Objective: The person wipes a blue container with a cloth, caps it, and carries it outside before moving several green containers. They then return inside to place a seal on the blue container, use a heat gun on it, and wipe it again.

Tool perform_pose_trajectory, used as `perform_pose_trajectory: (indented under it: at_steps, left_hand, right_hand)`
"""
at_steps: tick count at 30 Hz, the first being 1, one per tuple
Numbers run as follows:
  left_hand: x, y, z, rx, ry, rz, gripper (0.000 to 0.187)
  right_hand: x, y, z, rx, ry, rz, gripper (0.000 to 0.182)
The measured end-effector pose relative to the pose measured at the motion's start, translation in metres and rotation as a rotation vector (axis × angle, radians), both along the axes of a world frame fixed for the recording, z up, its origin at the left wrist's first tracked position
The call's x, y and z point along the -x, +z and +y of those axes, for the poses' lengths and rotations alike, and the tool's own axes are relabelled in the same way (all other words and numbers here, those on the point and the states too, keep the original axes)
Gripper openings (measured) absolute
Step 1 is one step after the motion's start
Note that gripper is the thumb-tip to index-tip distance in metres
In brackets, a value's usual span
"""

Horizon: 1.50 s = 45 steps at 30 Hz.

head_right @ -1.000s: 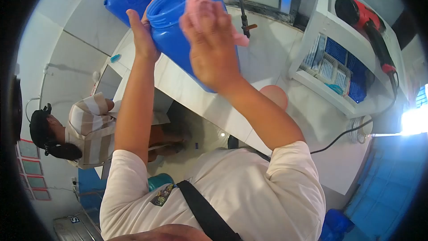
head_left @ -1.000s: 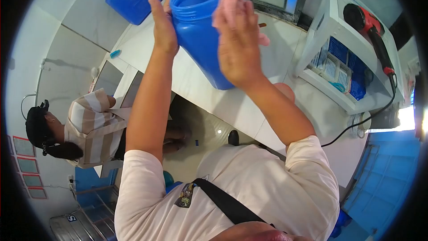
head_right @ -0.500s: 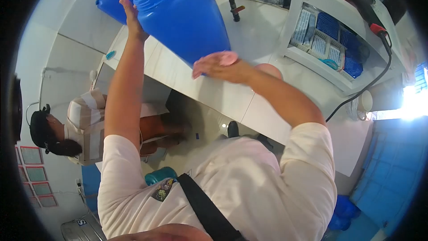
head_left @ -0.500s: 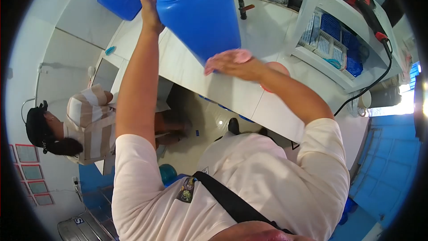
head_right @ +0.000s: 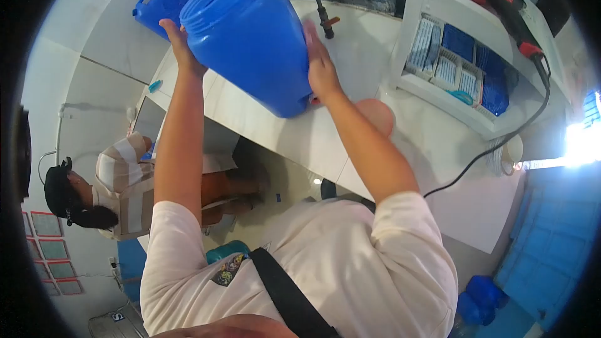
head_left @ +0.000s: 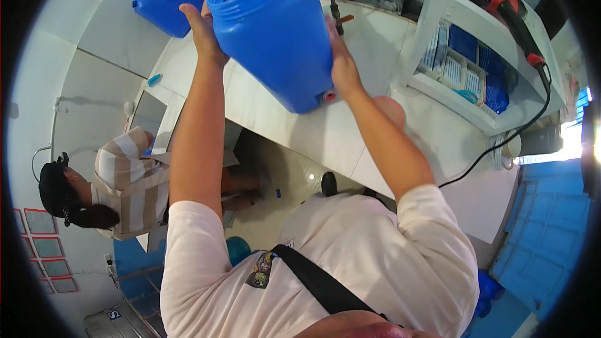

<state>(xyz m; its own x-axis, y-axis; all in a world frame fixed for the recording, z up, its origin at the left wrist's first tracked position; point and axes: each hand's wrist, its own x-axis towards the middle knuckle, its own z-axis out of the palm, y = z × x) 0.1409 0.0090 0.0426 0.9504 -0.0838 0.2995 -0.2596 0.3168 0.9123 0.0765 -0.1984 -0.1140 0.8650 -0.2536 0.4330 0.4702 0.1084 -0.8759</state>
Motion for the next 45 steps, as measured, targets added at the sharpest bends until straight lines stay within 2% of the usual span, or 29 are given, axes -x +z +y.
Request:
perform_pose_trajectory:
  at_steps: [2, 3, 5, 6, 8, 9, 11, 12, 13, 14, 15, 17, 18, 21, 23, 24, 26, 28, 30, 31, 32, 34, 36, 38, 39, 41, 42, 44, 45]
  left_hand:
    - [-0.004, -0.003, 0.002, 0.036, -0.011, 0.000, 0.100]
    - [-0.005, -0.003, 0.003, 0.044, -0.009, -0.009, 0.100]
    - [-0.005, -0.005, 0.004, 0.046, -0.016, -0.006, 0.099]
    - [-0.005, -0.005, 0.004, 0.064, -0.018, 0.006, 0.097]
    - [0.002, -0.001, 0.000, 0.073, -0.015, 0.020, 0.097]
    - [0.004, 0.000, -0.002, 0.082, -0.018, 0.034, 0.096]
    - [0.004, -0.001, -0.002, 0.075, -0.017, 0.023, 0.096]
    - [0.003, -0.001, -0.002, 0.071, -0.020, 0.013, 0.096]
    - [0.001, -0.001, -0.002, 0.071, -0.017, 0.001, 0.096]
    - [0.001, -0.001, -0.003, 0.079, -0.036, 0.005, 0.096]
    - [0.001, 0.000, -0.004, 0.086, -0.053, 0.010, 0.096]
    - [0.002, 0.000, -0.002, 0.046, -0.031, -0.014, 0.097]
    - [0.001, -0.001, -0.001, 0.044, -0.047, -0.013, 0.097]
    - [0.000, 0.001, -0.001, 0.061, -0.064, -0.022, 0.096]
    - [0.001, 0.001, -0.002, 0.065, -0.047, -0.031, 0.095]
    - [0.001, -0.001, -0.001, 0.065, -0.042, -0.016, 0.095]
    - [0.000, -0.002, 0.001, 0.019, -0.060, -0.047, 0.093]
    - [0.000, -0.003, 0.001, 0.045, -0.047, -0.040, 0.091]
    - [-0.001, -0.003, -0.001, 0.068, -0.045, -0.047, 0.089]
    - [-0.001, -0.003, -0.001, 0.072, -0.040, -0.051, 0.088]
    - [-0.003, -0.003, -0.001, 0.077, -0.035, -0.058, 0.087]
    - [-0.003, -0.003, -0.002, 0.092, -0.020, -0.045, 0.086]
    - [-0.002, -0.003, -0.004, 0.107, -0.005, -0.030, 0.085]
    - [0.000, -0.002, -0.004, 0.120, 0.012, -0.026, 0.086]
    - [0.000, -0.003, -0.004, 0.120, 0.009, -0.027, 0.086]
    - [-0.002, -0.007, 0.000, 0.100, -0.030, -0.032, 0.085]
    - [-0.002, -0.007, 0.000, 0.099, -0.035, -0.042, 0.085]
    - [-0.003, -0.006, 0.000, 0.094, -0.039, -0.056, 0.084]
    - [-0.002, -0.006, -0.001, 0.096, -0.041, -0.062, 0.084]
  right_hand:
    - [0.048, 0.007, 0.004, -0.149, 0.185, 0.255, 0.060]
    - [0.053, 0.021, 0.007, -0.141, 0.187, 0.247, 0.060]
    - [0.056, 0.062, 0.011, -0.128, 0.172, -0.132, 0.064]
    - [0.049, 0.090, 0.001, -0.128, 0.176, -0.133, 0.064]
    - [0.017, 0.139, -0.023, -0.131, 0.452, -0.105, 0.066]
    - [-0.008, 0.137, -0.028, -0.130, 0.456, -0.108, 0.066]
    - [-0.063, 0.120, -0.032, -0.183, 0.488, 0.199, 0.066]
    - [-0.092, 0.096, -0.033, -0.181, 0.492, 0.191, 0.066]
    - [-0.123, 0.064, -0.035, -0.226, 0.510, 0.326, 0.066]
    - [-0.127, 0.071, -0.028, -0.270, 0.527, 0.464, 0.067]
    - [-0.133, 0.081, -0.024, -0.265, 0.533, 0.455, 0.067]
    - [-0.144, 0.109, -0.015, -0.303, 0.488, 0.336, 0.067]
    - [-0.175, 0.123, -0.010, -0.287, 0.645, 0.187, 0.063]
    - [-0.211, 0.175, -0.006, -0.200, 0.606, 0.087, 0.050]
    - [-0.246, 0.190, -0.002, 0.661, 0.236, -0.806, 0.046]
    - [-0.250, 0.182, -0.001, 0.656, 0.244, -0.794, 0.046]
    - [-0.248, 0.167, -0.006, 0.199, 0.619, -0.250, 0.048]
    - [-0.230, 0.124, -0.013, -0.282, 0.666, 0.283, 0.044]
    - [-0.205, 0.050, -0.018, 0.224, 0.255, 0.174, 0.070]
    - [-0.168, 0.030, -0.015, -0.162, 0.351, 0.367, 0.072]
    - [-0.156, -0.003, -0.025, -0.240, 0.439, 0.517, 0.070]
    - [-0.068, 0.018, -0.019, -0.451, 0.440, 0.467, 0.064]
    - [-0.021, 0.023, -0.012, -0.479, 0.393, 0.314, 0.058]
    - [0.028, 0.064, -0.001, -0.215, 0.166, -0.034, 0.051]
    - [0.031, 0.086, 0.000, -0.215, 0.164, -0.035, 0.051]
    - [0.024, 0.124, -0.003, 0.135, -0.004, -0.385, 0.044]
    - [0.011, 0.141, -0.007, 0.135, -0.009, -0.394, 0.044]
    - [-0.020, 0.168, -0.016, 0.167, 0.279, -0.244, 0.041]
    - [-0.026, 0.173, -0.019, 0.169, 0.276, -0.250, 0.041]
